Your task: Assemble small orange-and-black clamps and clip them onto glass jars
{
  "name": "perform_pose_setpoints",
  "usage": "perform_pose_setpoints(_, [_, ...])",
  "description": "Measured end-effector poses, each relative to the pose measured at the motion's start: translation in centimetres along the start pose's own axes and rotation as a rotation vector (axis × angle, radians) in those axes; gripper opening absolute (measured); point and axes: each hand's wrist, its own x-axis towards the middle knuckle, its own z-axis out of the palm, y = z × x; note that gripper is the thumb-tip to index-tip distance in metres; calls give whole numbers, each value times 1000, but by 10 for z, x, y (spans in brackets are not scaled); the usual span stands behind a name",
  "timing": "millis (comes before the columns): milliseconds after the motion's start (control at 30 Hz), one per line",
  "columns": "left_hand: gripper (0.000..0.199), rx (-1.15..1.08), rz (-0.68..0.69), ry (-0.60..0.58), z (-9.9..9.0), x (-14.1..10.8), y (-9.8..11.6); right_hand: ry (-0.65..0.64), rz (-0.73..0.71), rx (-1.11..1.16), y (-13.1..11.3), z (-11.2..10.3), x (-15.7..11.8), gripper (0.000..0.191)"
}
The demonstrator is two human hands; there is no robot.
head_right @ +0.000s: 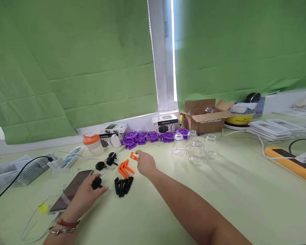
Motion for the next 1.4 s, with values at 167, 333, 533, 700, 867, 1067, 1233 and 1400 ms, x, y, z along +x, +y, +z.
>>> perform_pose_setpoints(167, [64,-131,104,32,-23,-12,24,-194,169,1206,23,-39,-23,33])
perform_pose_setpoints(333, [67,-306,412,-162,-18,-9,80,-169,270,1584,44,-68,-47,21])
perform_pose_setpoints(533, [64,-370,575,-235,9,5,119,114,391,1681,62,-84,-58,5])
perform_pose_setpoints(700, [63,-493,557,-165,35,4,127,218,378,1673,69,-84,-56,16])
perform_pose_setpoints(867, [65,-501,549,-115,56,2,122,112,387,1662,68,-65,-57,26])
perform_pose_setpoints(1067, [64,-509,540,-139,60,1,118,58,355,1571,60,-57,-62,36])
perform_pose_setpoints(1233, [75,-554,486,-206,63,-4,123,-59,309,1435,50,-62,-69,36])
perform_pose_setpoints(1400, [76,-731,476,-233,74,-5,126,-229,240,1323,44,-63,-76,37])
